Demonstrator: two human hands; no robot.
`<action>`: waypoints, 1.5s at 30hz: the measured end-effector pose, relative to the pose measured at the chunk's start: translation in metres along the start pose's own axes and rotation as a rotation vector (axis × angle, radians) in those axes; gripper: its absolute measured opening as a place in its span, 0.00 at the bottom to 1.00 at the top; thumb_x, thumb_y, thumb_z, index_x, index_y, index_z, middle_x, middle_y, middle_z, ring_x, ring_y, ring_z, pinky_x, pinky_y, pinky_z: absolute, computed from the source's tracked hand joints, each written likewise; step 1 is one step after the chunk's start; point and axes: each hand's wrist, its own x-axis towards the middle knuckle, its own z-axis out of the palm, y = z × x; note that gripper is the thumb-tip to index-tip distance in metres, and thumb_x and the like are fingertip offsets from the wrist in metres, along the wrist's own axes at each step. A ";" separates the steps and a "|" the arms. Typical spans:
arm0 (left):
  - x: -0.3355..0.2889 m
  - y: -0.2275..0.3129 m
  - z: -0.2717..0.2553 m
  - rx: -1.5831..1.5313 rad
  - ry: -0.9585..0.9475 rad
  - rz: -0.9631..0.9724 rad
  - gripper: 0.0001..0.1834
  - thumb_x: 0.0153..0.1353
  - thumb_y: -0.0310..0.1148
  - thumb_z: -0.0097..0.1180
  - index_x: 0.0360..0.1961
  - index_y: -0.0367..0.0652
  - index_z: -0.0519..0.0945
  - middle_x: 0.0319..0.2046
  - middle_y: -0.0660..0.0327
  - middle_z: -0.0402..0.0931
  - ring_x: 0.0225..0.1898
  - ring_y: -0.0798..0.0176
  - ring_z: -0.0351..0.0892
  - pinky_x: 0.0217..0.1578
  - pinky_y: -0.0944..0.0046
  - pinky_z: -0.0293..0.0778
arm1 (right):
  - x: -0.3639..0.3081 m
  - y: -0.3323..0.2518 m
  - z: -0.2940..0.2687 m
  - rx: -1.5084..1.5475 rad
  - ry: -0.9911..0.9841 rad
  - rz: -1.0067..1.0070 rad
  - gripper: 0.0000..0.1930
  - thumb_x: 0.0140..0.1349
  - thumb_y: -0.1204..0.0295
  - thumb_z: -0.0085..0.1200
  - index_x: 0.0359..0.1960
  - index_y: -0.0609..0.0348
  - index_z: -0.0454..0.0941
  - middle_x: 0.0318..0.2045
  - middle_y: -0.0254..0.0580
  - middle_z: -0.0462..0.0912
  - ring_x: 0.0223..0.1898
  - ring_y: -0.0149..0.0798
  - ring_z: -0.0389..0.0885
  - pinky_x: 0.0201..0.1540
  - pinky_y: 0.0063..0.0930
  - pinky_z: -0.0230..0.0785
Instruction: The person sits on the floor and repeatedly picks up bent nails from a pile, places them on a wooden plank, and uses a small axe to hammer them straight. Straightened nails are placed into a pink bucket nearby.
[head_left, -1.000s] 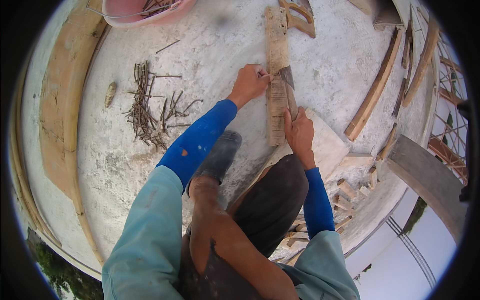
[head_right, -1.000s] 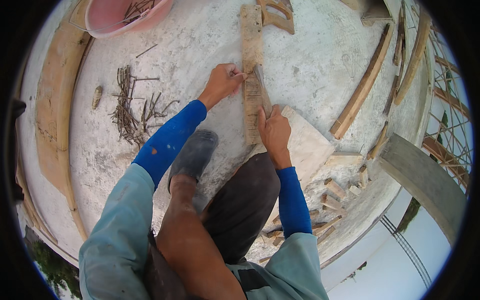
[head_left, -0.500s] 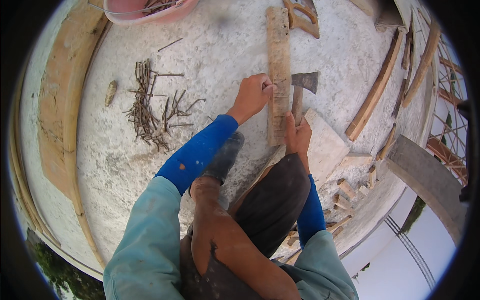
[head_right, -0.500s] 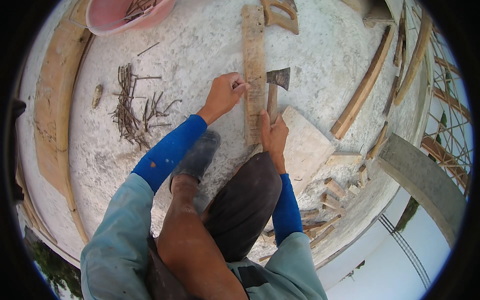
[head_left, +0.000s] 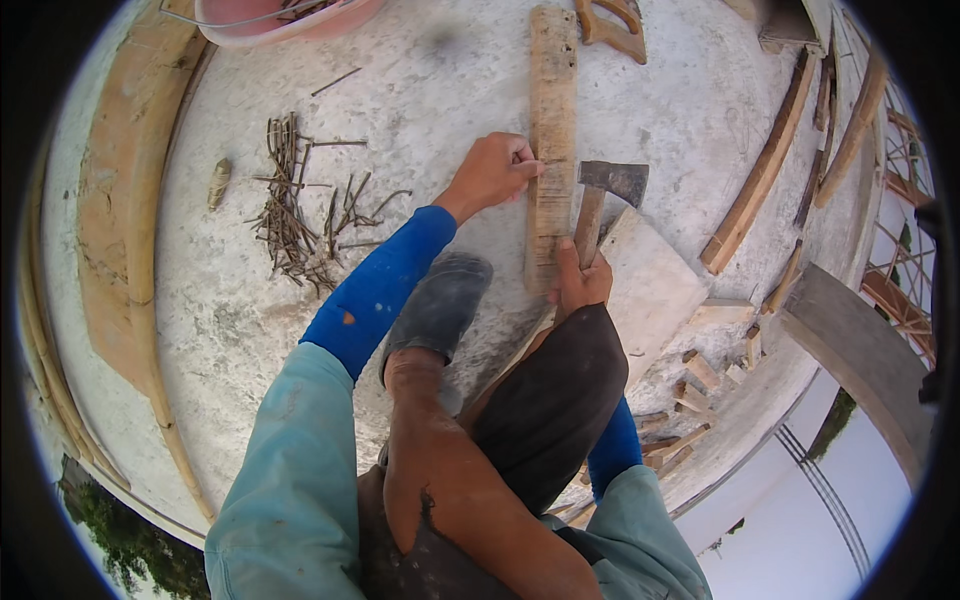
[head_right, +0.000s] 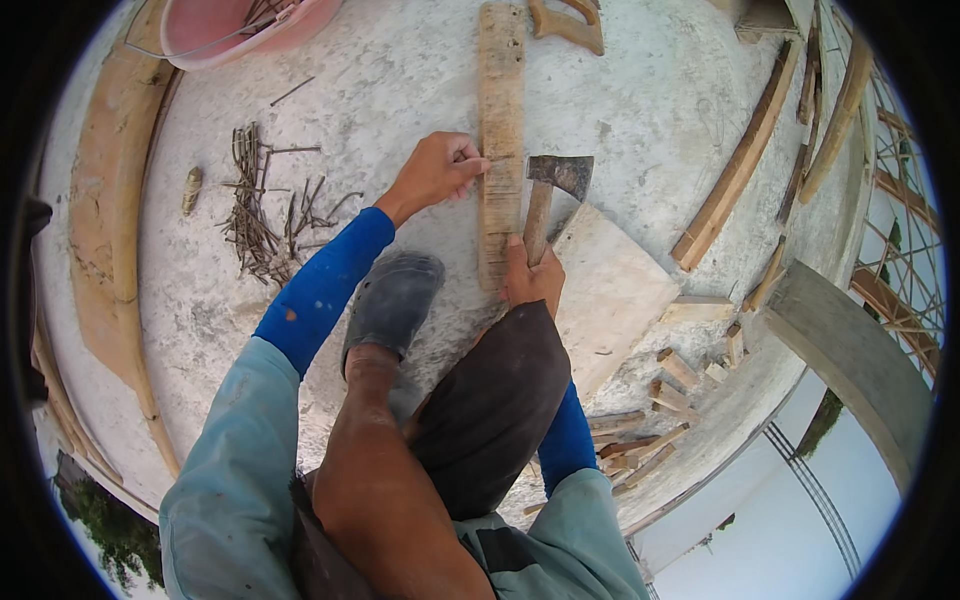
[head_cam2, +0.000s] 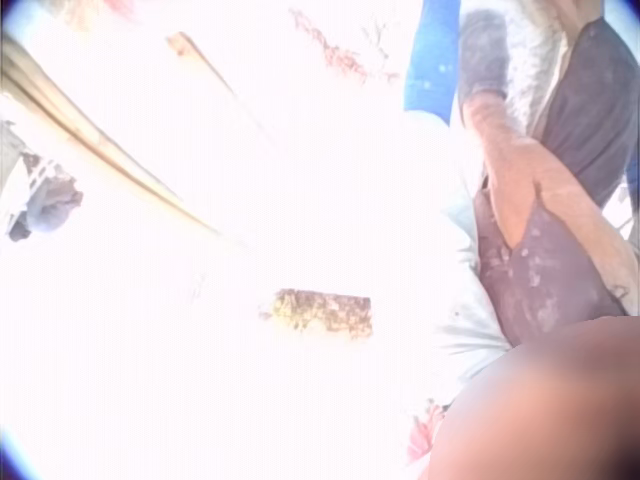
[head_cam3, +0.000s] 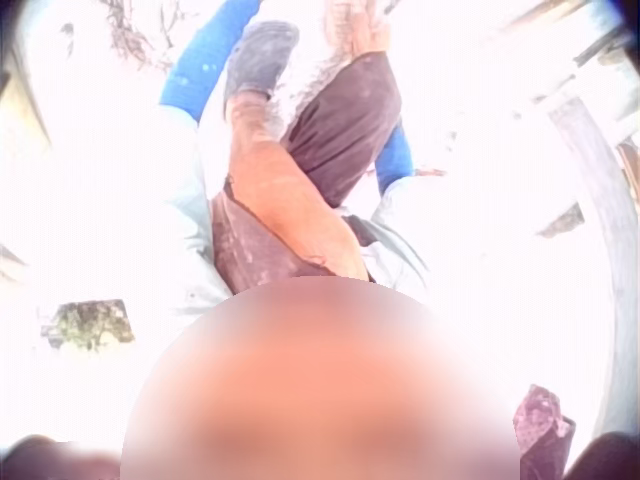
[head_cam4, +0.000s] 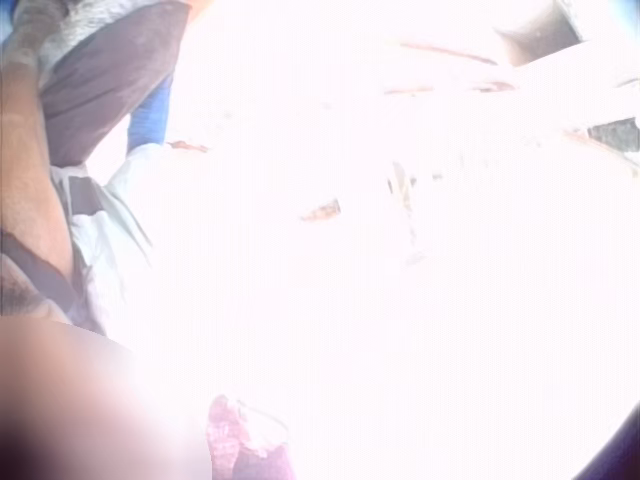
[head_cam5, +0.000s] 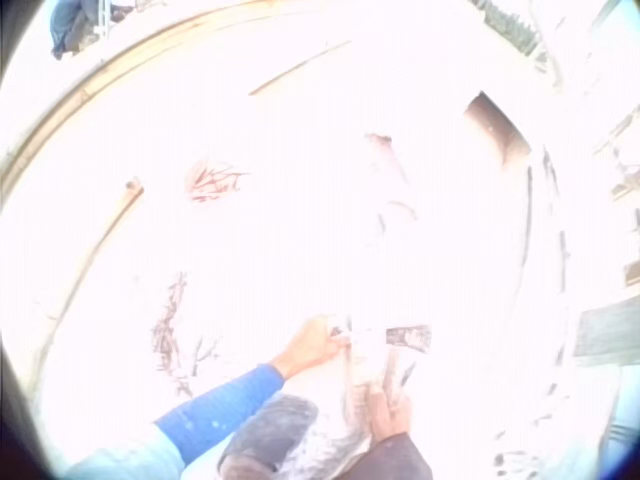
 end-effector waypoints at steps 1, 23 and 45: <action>0.001 -0.001 0.000 -0.011 0.014 0.012 0.13 0.68 0.32 0.67 0.29 0.36 0.82 0.17 0.59 0.81 0.17 0.69 0.79 0.20 0.65 0.73 | 0.000 0.001 0.000 -0.069 0.056 -0.115 0.25 0.73 0.51 0.62 0.41 0.68 0.79 0.19 0.46 0.81 0.18 0.40 0.79 0.23 0.39 0.71; -0.001 -0.006 0.016 -0.109 0.061 -0.021 0.11 0.69 0.34 0.66 0.32 0.37 0.82 0.19 0.63 0.78 0.18 0.71 0.75 0.21 0.66 0.69 | 0.000 -0.035 -0.022 -0.346 0.178 -0.448 0.29 0.75 0.44 0.54 0.41 0.66 0.77 0.23 0.65 0.84 0.27 0.69 0.85 0.30 0.56 0.75; 0.005 -0.024 0.039 -0.283 0.190 -0.013 0.12 0.72 0.33 0.64 0.33 0.37 0.83 0.23 0.63 0.79 0.20 0.72 0.74 0.21 0.67 0.69 | 0.019 -0.033 -0.013 -0.755 0.148 -0.372 0.28 0.74 0.47 0.59 0.42 0.68 0.80 0.27 0.65 0.86 0.31 0.65 0.88 0.35 0.47 0.78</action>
